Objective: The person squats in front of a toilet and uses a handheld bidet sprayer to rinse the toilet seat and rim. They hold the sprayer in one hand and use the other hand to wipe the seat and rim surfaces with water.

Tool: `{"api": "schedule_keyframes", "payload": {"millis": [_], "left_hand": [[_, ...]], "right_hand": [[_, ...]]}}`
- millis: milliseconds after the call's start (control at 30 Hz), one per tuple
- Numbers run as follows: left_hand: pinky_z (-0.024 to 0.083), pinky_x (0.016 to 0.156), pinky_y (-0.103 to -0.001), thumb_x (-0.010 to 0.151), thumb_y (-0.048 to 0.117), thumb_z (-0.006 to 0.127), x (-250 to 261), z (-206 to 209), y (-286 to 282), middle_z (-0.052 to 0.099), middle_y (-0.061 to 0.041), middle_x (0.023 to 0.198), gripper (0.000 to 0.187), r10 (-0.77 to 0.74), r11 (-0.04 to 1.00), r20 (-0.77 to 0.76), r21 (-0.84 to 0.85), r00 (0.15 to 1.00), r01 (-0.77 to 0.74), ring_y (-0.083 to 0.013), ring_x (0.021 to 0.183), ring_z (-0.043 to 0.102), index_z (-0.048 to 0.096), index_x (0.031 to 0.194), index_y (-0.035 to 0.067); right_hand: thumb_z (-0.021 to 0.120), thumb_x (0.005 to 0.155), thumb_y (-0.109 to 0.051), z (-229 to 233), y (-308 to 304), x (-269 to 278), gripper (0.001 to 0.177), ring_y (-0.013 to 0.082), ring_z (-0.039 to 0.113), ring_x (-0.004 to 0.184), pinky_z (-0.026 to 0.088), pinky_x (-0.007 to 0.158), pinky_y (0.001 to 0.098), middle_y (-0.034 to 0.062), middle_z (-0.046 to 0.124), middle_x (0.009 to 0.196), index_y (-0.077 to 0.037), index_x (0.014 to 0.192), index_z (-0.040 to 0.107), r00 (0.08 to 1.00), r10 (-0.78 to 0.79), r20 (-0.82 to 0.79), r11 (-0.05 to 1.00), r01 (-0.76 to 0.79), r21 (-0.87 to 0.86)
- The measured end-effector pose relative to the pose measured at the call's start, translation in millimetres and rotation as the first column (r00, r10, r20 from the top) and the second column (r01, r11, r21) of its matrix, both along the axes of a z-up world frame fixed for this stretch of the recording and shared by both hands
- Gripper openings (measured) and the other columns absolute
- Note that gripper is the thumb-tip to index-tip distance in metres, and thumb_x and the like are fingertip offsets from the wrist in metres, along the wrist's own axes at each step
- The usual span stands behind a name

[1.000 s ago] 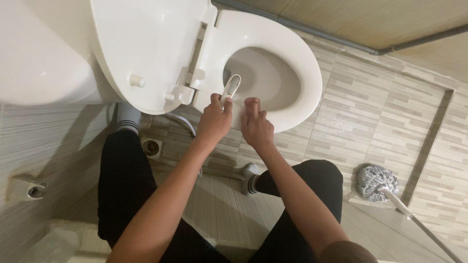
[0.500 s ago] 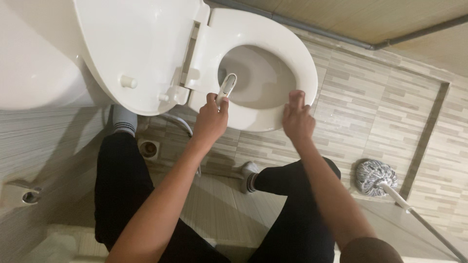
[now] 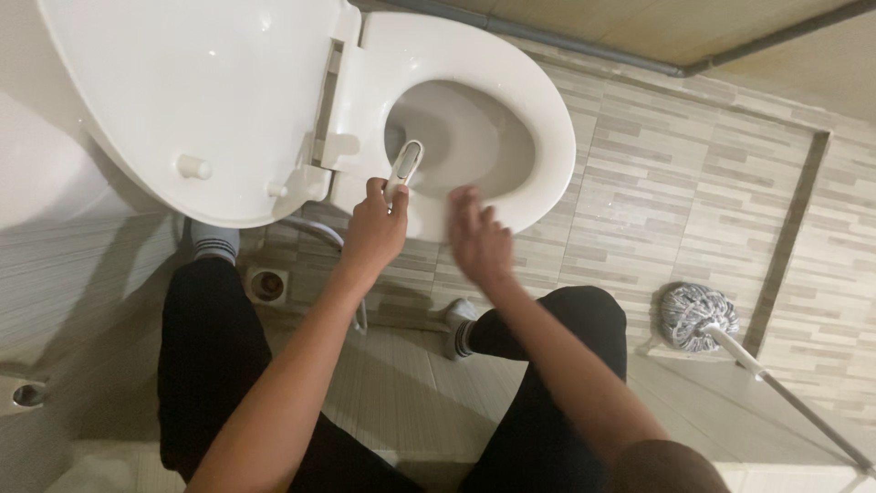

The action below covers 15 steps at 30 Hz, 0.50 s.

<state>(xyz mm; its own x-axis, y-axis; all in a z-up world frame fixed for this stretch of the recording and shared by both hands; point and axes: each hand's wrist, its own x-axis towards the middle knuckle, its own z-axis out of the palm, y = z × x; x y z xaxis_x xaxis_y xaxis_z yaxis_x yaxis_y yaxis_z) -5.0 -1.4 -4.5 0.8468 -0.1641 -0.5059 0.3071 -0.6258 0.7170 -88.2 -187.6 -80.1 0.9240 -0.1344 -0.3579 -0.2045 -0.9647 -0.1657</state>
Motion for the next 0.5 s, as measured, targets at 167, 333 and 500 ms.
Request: {"api": "schedule_keyframes", "payload": {"millis": [167,333,500], "left_hand": [[0.054,0.074,-0.053,0.104,0.039,0.045,1,7,-3,0.071,-0.025,0.082,0.045,-0.004,1.000,-0.043,0.021,0.999,0.004,-0.0450,0.082,0.072,0.047,0.128,0.001],[0.055,0.072,-0.052,0.103,0.038,0.043,5,10,-3,0.071,-0.024,0.081,0.046,-0.011,1.000,-0.100,0.021,0.995,0.014,-0.0433,0.080,0.074,0.045,0.130,0.001],[0.053,0.077,-0.055,0.105,0.038,0.045,3,3,-2,0.070,-0.028,0.088,0.046,-0.010,1.000,0.000,0.020,1.000,0.010,-0.0483,0.087,0.070,0.045,0.130,-0.001]], "right_hand": [[0.043,0.108,-0.039,-4,-95,20,0.065,0.0417,0.068,0.085,0.051,0.075,0.0600,0.0331,0.057,0.120,-0.006,0.161,0.025,0.989,-0.124,0.080,0.979,0.135,-0.153],[0.053,0.102,-0.040,-8,-137,50,0.066,0.0415,0.057,0.101,0.045,0.080,0.0526,0.0304,0.056,0.115,-0.006,0.154,0.031,0.971,0.079,0.226,0.952,-0.007,-0.305],[0.045,0.108,-0.040,-8,-91,43,0.061,0.0398,0.059,0.101,0.047,0.087,0.0539,0.0286,0.056,0.118,-0.006,0.156,0.031,0.998,-0.037,0.049,0.969,0.048,-0.242]]}}
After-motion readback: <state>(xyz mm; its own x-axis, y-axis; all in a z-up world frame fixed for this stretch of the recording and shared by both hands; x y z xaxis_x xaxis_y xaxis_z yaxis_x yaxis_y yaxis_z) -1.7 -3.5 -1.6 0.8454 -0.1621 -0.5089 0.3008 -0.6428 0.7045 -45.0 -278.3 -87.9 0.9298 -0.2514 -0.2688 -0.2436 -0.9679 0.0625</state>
